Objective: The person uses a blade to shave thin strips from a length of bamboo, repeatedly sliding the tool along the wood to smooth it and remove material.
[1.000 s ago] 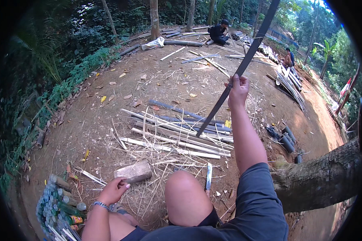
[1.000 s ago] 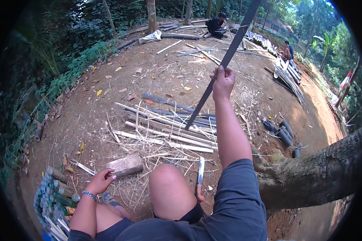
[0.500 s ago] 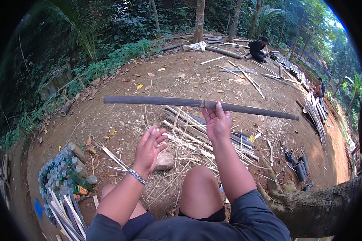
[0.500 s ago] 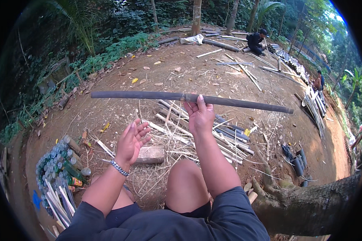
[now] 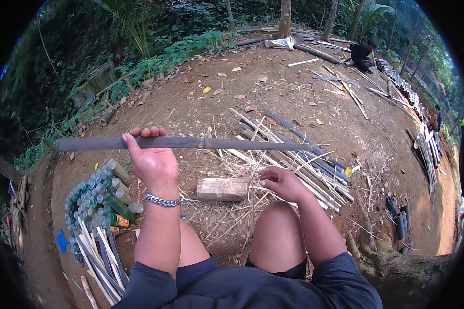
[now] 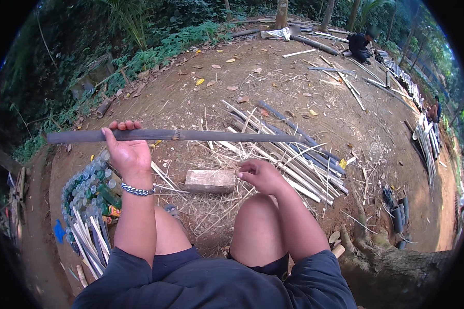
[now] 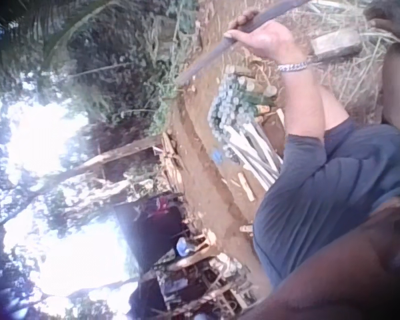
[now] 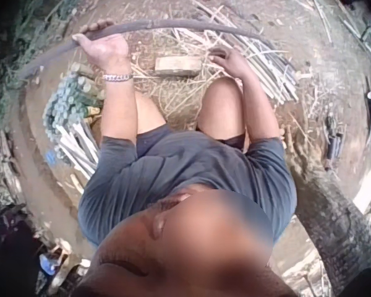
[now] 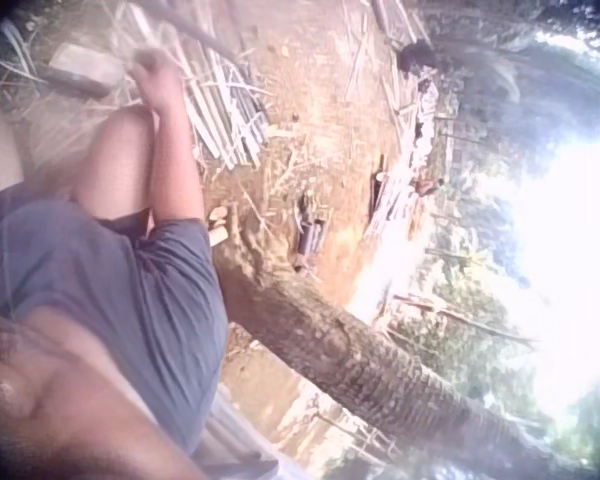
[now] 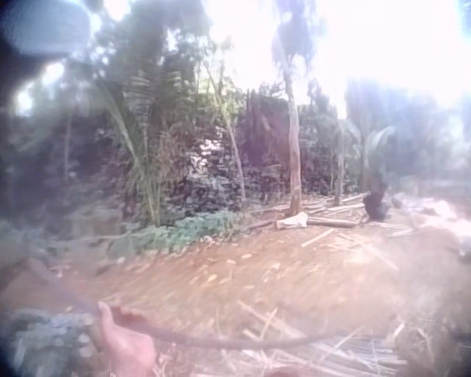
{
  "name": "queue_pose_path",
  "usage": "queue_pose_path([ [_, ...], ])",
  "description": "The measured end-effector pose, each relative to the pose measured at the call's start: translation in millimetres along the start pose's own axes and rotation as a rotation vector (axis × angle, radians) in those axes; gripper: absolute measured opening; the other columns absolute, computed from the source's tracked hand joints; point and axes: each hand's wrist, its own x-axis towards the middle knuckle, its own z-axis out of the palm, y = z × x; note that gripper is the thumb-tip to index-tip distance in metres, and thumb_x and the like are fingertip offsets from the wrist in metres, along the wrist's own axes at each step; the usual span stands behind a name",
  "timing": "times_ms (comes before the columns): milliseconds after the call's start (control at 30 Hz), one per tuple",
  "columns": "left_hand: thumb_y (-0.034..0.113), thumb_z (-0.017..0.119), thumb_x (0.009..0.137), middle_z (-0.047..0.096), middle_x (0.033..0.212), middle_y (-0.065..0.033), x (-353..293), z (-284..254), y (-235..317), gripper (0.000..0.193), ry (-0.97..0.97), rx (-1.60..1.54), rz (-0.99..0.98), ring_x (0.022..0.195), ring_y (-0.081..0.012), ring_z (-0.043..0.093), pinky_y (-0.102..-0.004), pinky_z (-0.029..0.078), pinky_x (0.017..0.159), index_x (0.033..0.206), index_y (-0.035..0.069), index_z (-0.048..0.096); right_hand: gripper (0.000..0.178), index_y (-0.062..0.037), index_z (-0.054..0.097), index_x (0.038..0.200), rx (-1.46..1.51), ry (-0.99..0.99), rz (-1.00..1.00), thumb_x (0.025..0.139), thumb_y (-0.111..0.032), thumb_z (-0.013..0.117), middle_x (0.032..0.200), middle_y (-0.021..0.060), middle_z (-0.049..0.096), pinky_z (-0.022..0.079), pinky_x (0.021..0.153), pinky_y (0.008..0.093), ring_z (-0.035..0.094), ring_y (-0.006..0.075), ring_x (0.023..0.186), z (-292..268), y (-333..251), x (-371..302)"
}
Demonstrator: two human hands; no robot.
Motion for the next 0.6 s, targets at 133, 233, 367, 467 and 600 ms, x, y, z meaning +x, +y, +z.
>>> queue_pose_path([
  [133,0.037,0.046,0.101,0.053,0.083,-0.0047,18,-4,16,0.031,-0.048,0.065,0.072,0.082,-0.0191,0.052,-0.0374,0.045,0.084,0.092,0.008,0.053,0.041,0.0004,0.060,0.118,0.243,0.333,0.309,0.088,-0.027,0.068,0.103,0.0127,0.067,0.051,0.077,0.0304,0.065,0.0188,0.089,-24,121,-42],
  [233,0.034,0.045,0.101,0.052,0.085,-0.0058,27,-13,24,0.030,-0.112,0.154,0.133,0.084,-0.0202,0.051,-0.0374,0.044,0.084,0.090,0.007,0.051,0.035,-0.0017,0.061,0.111,0.389,0.628,0.682,0.088,-0.027,0.068,0.087,0.0061,0.066,0.047,0.056,0.0280,0.060,0.0142,0.070,-18,253,-92],
  [367,0.034,0.044,0.102,0.051,0.085,-0.0055,35,-32,33,0.030,-0.117,0.257,0.165,0.084,-0.0208,0.051,-0.0379,0.044,0.084,0.090,0.007,0.050,0.032,-0.0052,0.070,0.103,-0.291,0.438,1.021,0.083,-0.031,0.066,0.095,0.0130,0.070,0.053,0.066,0.0372,0.068,0.0207,0.078,16,399,-183],
  [467,0.033,0.045,0.102,0.051,0.086,-0.0061,36,-39,31,0.029,-0.097,0.397,0.232,0.085,-0.0207,0.051,-0.0372,0.044,0.084,0.091,0.006,0.049,0.057,0.0037,0.066,0.107,-0.420,0.177,1.181,0.076,-0.044,0.070,0.113,0.0251,0.064,0.050,0.091,0.0399,0.063,0.0336,0.107,54,393,-210],
  [600,0.032,0.044,0.102,0.051,0.089,-0.0076,37,-60,3,0.027,-0.061,0.533,0.248,0.087,-0.0206,0.052,-0.0365,0.044,0.086,0.094,0.006,0.049,0.078,0.0128,0.058,0.114,-0.333,0.294,1.255,0.070,-0.050,0.073,0.120,0.0286,0.059,0.047,0.096,0.0411,0.059,0.0369,0.115,91,391,-207],
])
